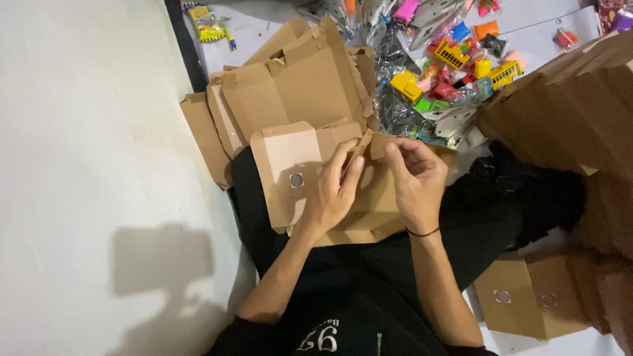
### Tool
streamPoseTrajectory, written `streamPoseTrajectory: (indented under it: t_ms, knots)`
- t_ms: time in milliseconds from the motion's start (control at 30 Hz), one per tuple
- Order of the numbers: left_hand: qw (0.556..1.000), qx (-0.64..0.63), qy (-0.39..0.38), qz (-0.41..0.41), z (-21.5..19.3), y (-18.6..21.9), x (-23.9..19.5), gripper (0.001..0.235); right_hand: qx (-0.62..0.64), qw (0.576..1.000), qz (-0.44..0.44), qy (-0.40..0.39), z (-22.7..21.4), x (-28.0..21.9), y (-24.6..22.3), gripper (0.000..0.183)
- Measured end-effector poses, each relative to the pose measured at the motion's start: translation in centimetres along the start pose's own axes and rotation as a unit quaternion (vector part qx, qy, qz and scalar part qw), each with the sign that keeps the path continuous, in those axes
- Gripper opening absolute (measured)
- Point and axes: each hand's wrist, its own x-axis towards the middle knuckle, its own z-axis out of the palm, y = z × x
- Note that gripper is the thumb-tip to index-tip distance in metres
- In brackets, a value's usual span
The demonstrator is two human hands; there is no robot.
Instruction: The person assembles a flat cardboard box by folding and tucking its flaps into place. They then place a black plastic bag containing an item into the box, close the lid, and apply a sticker to seal it.
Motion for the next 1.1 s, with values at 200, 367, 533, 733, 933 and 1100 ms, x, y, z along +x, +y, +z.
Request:
streamPoseTrajectory:
  t_ms: [200, 367, 533, 733, 933, 1100]
  knots:
    - [0.993, 0.037, 0.078, 0.082, -0.3, 1.0, 0.9, 0.020, 0.003, 1.000, 0.011, -0.009, 0.6, -0.6, -0.4, 0.005]
    - [0.996, -0.014, 0.071, 0.050, -0.4, 1.6, 0.9, 0.019, 0.009, 0.999, 0.037, 0.000, 0.5, -0.8, -0.4, 0.003]
    - [0.993, -0.004, 0.088, 0.074, 0.1, 1.5, 0.9, 0.017, 0.042, 0.998, 0.047, 0.000, 0.5, -0.7, 0.4, 0.008]
    - [0.991, 0.006, 0.094, 0.090, 0.5, 1.3, 0.9, 0.013, 0.033, 0.999, 0.037, -0.012, 0.4, -1.0, -0.2, 0.008]
    - [0.993, -0.012, 0.076, 0.091, -0.3, 1.6, 1.0, 0.012, -0.018, 1.000, 0.015, -0.020, -0.2, -1.2, -1.3, 0.006]
    - [0.993, -0.015, 0.073, 0.095, -0.6, 1.7, 1.1, 0.013, -0.022, 0.999, 0.009, -0.035, -0.4, -1.0, -0.7, 0.002]
